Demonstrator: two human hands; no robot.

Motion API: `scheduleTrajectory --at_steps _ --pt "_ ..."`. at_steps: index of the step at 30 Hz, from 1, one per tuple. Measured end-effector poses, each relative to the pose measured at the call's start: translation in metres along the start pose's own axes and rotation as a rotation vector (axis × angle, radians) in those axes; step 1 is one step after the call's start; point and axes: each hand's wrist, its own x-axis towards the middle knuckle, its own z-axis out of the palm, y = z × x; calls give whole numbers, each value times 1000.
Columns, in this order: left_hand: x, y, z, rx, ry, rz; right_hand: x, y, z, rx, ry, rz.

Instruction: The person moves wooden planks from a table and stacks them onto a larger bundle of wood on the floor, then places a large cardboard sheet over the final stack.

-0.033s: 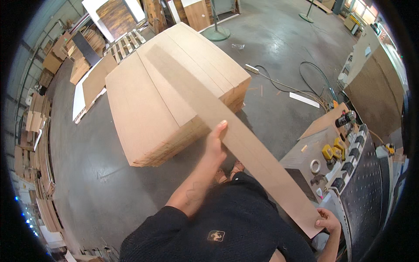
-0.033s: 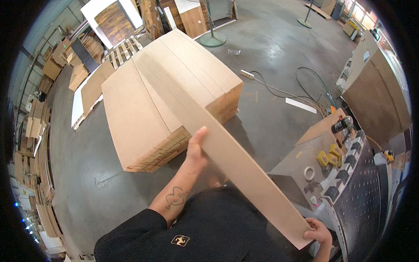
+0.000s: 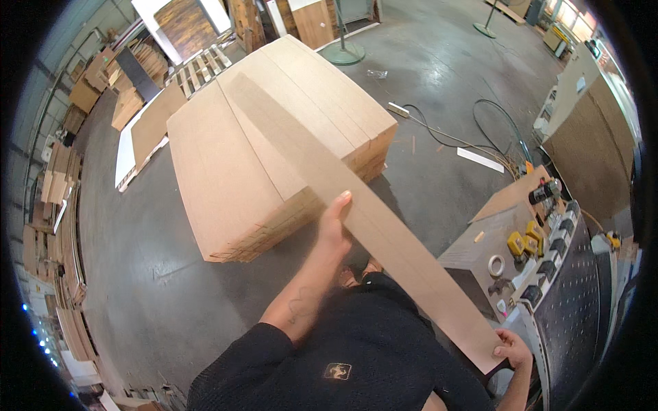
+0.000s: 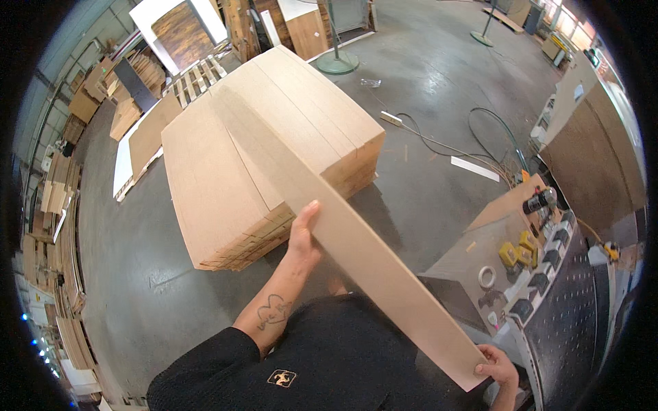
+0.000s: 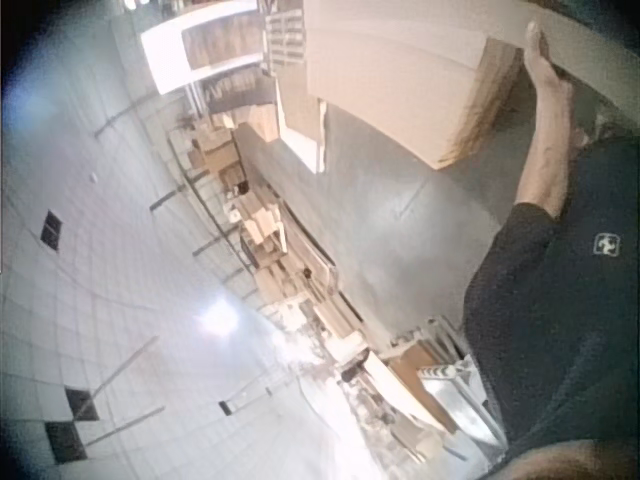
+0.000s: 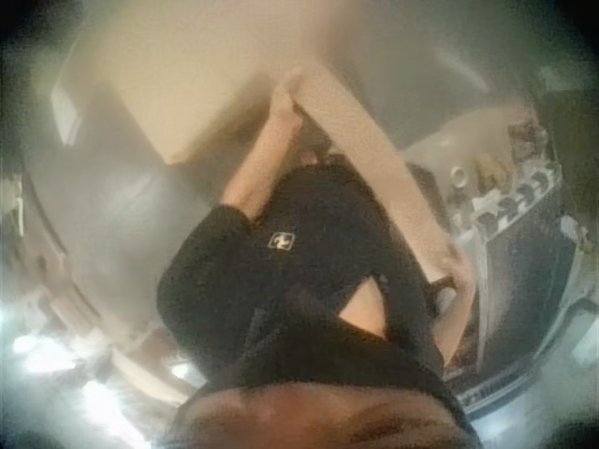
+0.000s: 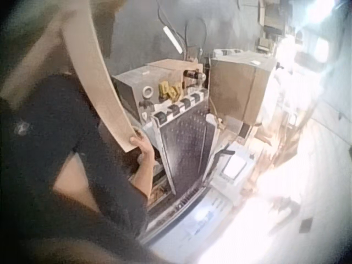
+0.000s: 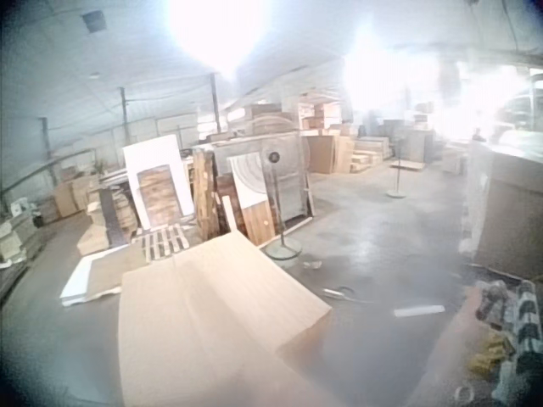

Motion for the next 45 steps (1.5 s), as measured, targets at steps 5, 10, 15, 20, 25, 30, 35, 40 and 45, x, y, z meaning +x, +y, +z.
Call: scheduleTrajectory --at_steps 5,10,15,20,25,30,35,40,45 --pt "31 44 -65 -60 147 -35 70 8 38 263 1 -56" --pt "56 81 -138 -91 228 -35 98 15 130 441 172 -91" --pt "94 127 -215 -92 264 -140 117 22 256 502 398 -94" --pt "130 171 -297 -56 249 -252 120 37 391 401 605 -124" --pt "164 206 -344 23 234 -339 122 71 474 462 586 -205" --pt "188 241 -341 71 197 -391 150 105 513 436 657 -155" --pt "230 251 -398 282 151 -389 205 87 541 429 604 -138" --pt "233 288 -345 741 302 -293 302 89 566 365 693 -50" --pt "224 272 -374 809 210 -361 387 49 604 495 626 -80"
